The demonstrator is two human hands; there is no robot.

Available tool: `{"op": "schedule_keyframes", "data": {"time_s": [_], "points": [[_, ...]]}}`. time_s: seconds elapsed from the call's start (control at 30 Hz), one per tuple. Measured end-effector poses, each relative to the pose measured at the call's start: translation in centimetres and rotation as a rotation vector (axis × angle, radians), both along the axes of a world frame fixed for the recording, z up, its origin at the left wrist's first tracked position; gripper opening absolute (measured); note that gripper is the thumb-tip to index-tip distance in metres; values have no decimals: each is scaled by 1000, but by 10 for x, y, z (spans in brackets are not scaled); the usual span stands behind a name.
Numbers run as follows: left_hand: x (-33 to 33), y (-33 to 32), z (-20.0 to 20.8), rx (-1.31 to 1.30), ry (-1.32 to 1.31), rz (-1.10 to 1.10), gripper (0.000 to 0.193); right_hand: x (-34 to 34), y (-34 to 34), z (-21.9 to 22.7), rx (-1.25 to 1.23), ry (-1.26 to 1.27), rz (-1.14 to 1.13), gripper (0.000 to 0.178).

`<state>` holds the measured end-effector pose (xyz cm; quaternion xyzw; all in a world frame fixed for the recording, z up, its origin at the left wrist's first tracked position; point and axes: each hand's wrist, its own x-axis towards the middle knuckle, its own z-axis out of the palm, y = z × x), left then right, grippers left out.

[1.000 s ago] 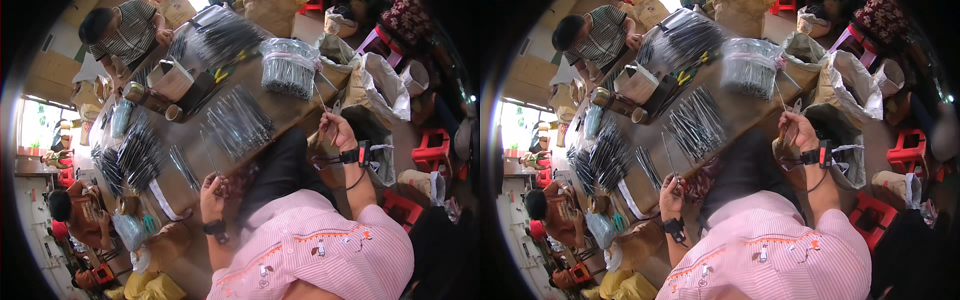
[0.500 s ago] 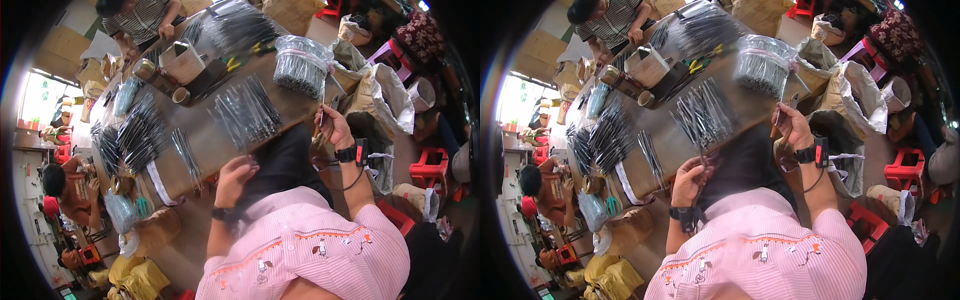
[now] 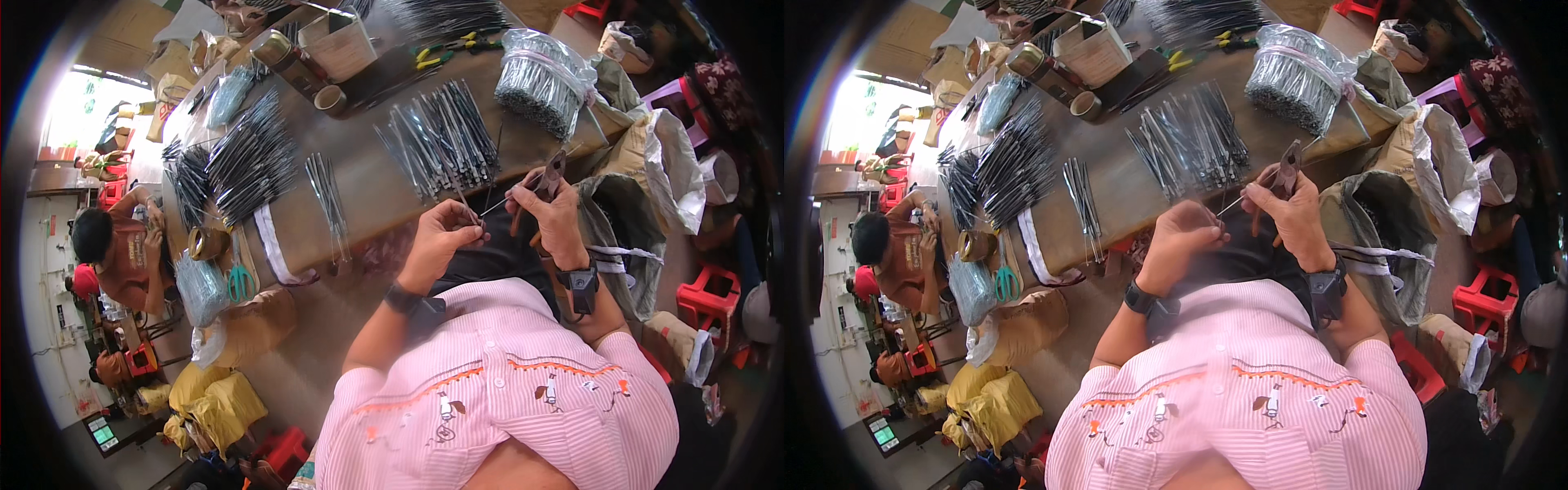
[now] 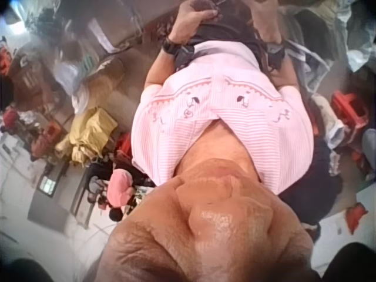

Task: The person repeatedly picks up thin metal rods from a table, positions them with pliers, and cuts them into shorter pieces. The cut pieces are placed in a growing pile on the table. The person continues this repetitive cutting cycle for the duration of the clip.

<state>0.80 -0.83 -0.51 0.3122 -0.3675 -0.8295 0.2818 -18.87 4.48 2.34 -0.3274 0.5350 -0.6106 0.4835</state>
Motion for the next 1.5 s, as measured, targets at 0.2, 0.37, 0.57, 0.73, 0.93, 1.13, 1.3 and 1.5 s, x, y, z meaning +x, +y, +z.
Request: {"op": "schedule_keyframes", "data": {"time_s": [0.2, 0.37, 0.57, 0.73, 0.93, 1.13, 1.3, 1.5], "points": [[1, -5, -4, -38, 1, 44, 16, 11, 3, -15, 36, 33, 43, 11], [2, -5, -9, -15, -9, 51, 16, 27, -4, -19, -4, 17, 12, 19], [11, -3, -4, -50, -117, -4, 19, 3, -20, -12, -62, 2, -122, 20], [1, -1, 3, -98, -98, -179, 25, 0, -14, -24, 139, -136, 108, 22], [2, -4, 7, -29, -45, -261, 22, -5, -10, -28, 225, -262, 136, 21], [-3, -8, 2, 310, 131, -139, 9, 3, -15, -30, 203, -249, 94, 18], [-4, -9, -18, 493, 104, -101, 12, 8, -14, -34, 108, -98, 137, 18], [-8, -8, -36, 398, 80, -10, 13, 3, -7, -49, 273, -359, 26, 21]]}}
